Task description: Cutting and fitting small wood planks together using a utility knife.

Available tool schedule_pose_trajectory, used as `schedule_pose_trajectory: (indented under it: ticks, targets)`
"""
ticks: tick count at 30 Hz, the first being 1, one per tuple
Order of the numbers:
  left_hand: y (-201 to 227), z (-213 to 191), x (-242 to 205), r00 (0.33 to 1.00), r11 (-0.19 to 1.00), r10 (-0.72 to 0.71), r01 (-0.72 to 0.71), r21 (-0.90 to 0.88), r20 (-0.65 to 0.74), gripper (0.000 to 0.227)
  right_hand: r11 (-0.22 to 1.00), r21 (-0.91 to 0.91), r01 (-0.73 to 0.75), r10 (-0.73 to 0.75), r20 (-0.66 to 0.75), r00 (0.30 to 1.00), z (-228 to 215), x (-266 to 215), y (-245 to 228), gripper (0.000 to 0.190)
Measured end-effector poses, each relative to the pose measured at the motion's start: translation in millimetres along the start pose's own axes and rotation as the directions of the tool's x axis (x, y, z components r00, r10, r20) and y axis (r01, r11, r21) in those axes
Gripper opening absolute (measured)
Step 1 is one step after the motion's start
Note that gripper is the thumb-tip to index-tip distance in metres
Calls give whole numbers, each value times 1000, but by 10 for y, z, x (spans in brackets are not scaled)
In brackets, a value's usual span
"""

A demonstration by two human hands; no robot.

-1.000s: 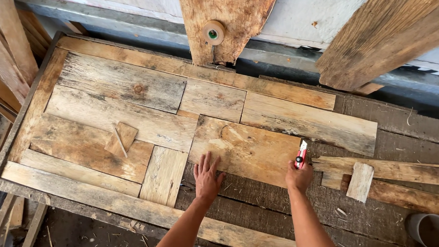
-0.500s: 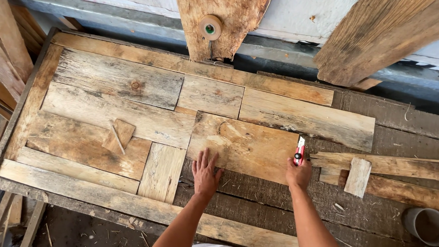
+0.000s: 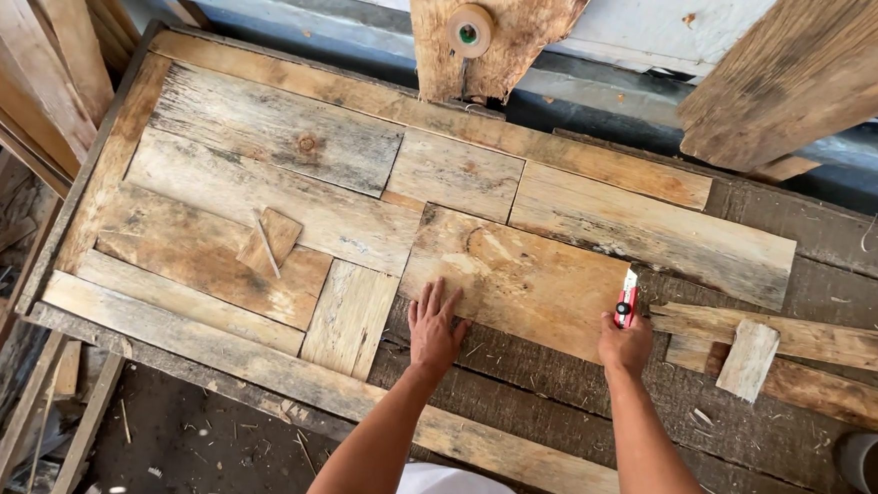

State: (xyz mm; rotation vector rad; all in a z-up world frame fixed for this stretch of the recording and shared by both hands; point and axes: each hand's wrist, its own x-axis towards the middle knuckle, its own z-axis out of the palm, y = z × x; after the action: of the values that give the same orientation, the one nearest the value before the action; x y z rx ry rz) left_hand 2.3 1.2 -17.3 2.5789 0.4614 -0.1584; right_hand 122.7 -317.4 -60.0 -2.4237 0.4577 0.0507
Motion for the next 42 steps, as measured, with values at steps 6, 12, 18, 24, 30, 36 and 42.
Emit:
schedule_pose_trajectory:
  ticks: [6, 12, 18, 24, 30, 36, 42]
  targets:
    - [57, -134, 5, 1000, 1000, -6, 6, -16, 1, 64, 993, -68, 95, -97, -32, 995, 52, 39, 125, 32]
    - [-14, -8, -96, 999, 1000, 14, -15, -27, -44, 66, 986, -101, 130, -132, -21, 991, 56, 7, 95, 32]
    - [-68, -38, -306, 996, 996, 69, -72, -49, -60, 68, 995, 29, 96, -94, -70, 993, -70, -188, -13, 30]
    - [-381, -183, -540, 994, 994, 78, -84, -77, -82, 62, 960, 45, 275, -268, -113, 957, -36, -677, 19, 27]
    - [-969, -522, -763, 983, 993, 26, -46, -105, -183, 47, 936, 130, 327, -334, 38, 942, 1, -1369, -328, 32]
    - [-1543, -891, -994, 994, 997, -79, 77, -27, -80, 36, 909, 250, 334, -394, 254, 883, 106, -2047, -737, 33]
    - [-1932, -1091, -1050, 999, 996, 31, -33, 84, 32, 71, 891, 196, 408, -453, 400, 797, 328, -2652, -1342, 29]
